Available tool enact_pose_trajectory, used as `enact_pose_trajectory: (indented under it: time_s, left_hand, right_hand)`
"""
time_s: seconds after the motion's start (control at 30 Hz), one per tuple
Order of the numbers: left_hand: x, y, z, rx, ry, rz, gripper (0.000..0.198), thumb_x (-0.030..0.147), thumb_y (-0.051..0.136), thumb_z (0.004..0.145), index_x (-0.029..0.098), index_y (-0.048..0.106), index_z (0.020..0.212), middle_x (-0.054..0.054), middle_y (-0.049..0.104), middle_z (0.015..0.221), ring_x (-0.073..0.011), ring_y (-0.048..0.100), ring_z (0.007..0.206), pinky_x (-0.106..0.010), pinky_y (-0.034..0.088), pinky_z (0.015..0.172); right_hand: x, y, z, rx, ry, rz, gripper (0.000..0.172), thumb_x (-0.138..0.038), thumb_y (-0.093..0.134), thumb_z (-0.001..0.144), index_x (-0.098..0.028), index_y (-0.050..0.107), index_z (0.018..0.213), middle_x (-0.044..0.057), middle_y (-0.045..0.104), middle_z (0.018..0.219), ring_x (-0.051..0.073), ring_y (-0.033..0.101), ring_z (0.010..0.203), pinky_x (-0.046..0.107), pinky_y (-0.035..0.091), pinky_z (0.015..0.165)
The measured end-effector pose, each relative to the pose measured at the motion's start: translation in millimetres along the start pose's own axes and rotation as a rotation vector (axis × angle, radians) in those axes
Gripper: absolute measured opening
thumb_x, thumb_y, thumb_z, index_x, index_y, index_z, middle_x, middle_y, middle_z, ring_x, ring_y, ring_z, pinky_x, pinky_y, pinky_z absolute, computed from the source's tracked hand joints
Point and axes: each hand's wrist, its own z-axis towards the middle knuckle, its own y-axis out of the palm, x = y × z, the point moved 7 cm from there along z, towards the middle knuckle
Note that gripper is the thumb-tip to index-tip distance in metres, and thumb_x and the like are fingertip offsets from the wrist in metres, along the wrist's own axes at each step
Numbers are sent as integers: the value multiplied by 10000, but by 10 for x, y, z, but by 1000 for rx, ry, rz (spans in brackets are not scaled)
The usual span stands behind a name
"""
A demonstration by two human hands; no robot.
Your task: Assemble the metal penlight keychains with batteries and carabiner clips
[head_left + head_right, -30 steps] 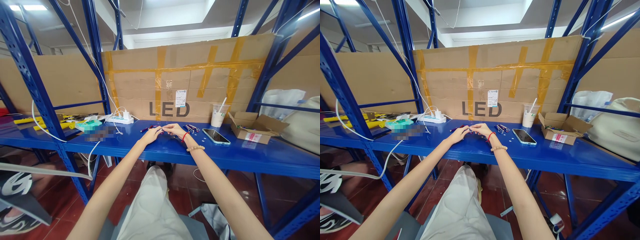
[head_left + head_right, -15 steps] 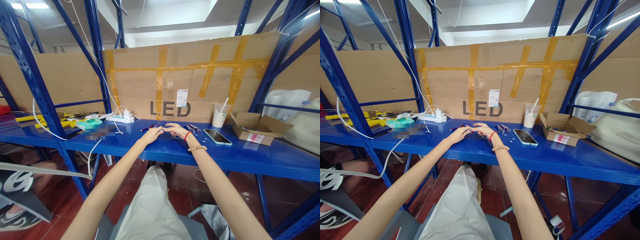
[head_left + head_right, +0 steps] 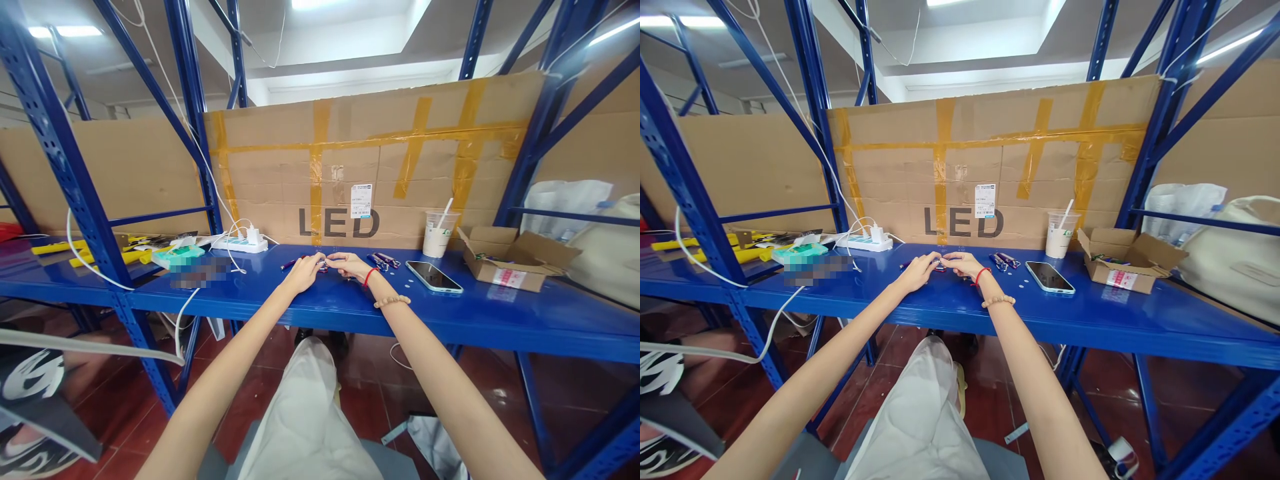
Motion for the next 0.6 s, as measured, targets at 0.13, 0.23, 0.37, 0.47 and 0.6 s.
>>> enact_pose_trajectory:
  time_s: [0.13, 0.23, 0.37, 0.47, 0.6]
  left_hand:
    - [-69, 5, 19, 37, -40, -62, 292, 288, 227, 932, 239, 440, 1125, -43, 593, 1123, -214, 538, 1037, -366, 407, 866]
    - [-96, -5, 17, 61, -45, -131, 270, 296, 250, 928, 246, 451, 1102, -30, 597, 1112, -201, 546, 1036, -347, 413, 877]
    - [-129, 6, 9, 70, -61, -166, 246, 304, 271, 922, 226, 470, 1043, -38, 603, 1073, -203, 549, 1019, -368, 408, 890]
    - [-156, 39, 7, 53, -74, -185, 218, 312, 293, 915, 215, 479, 972, -40, 604, 1055, -205, 546, 1018, -395, 390, 910]
    - [-154, 41, 1, 49, -61, -236, 183, 325, 324, 905, 205, 461, 897, -37, 610, 995, -192, 563, 962, -369, 399, 888]
  right_hand:
    - [-35, -26, 81, 21, -146, -44, 421, -335, 785, 518, -132, 697, 877, 10, 625, 650, 34, 401, 456, 188, 336, 423]
    - [-85, -38, 133, 47, -298, -124, 442, -395, 766, 511, -126, 715, 858, 59, 676, 742, 55, 431, 467, 218, 371, 441]
    - [-128, -64, 141, 131, -423, -289, 398, -436, 726, 564, -119, 731, 805, 66, 674, 654, 83, 465, 436, 239, 385, 449]
    - [-131, -82, 120, 185, -423, -441, 343, -430, 716, 592, -134, 736, 764, 31, 612, 492, 104, 486, 421, 239, 381, 460]
    - [-157, -73, 88, 186, -434, -510, 307, -430, 705, 613, -152, 736, 740, 25, 607, 482, 108, 497, 421, 240, 383, 474]
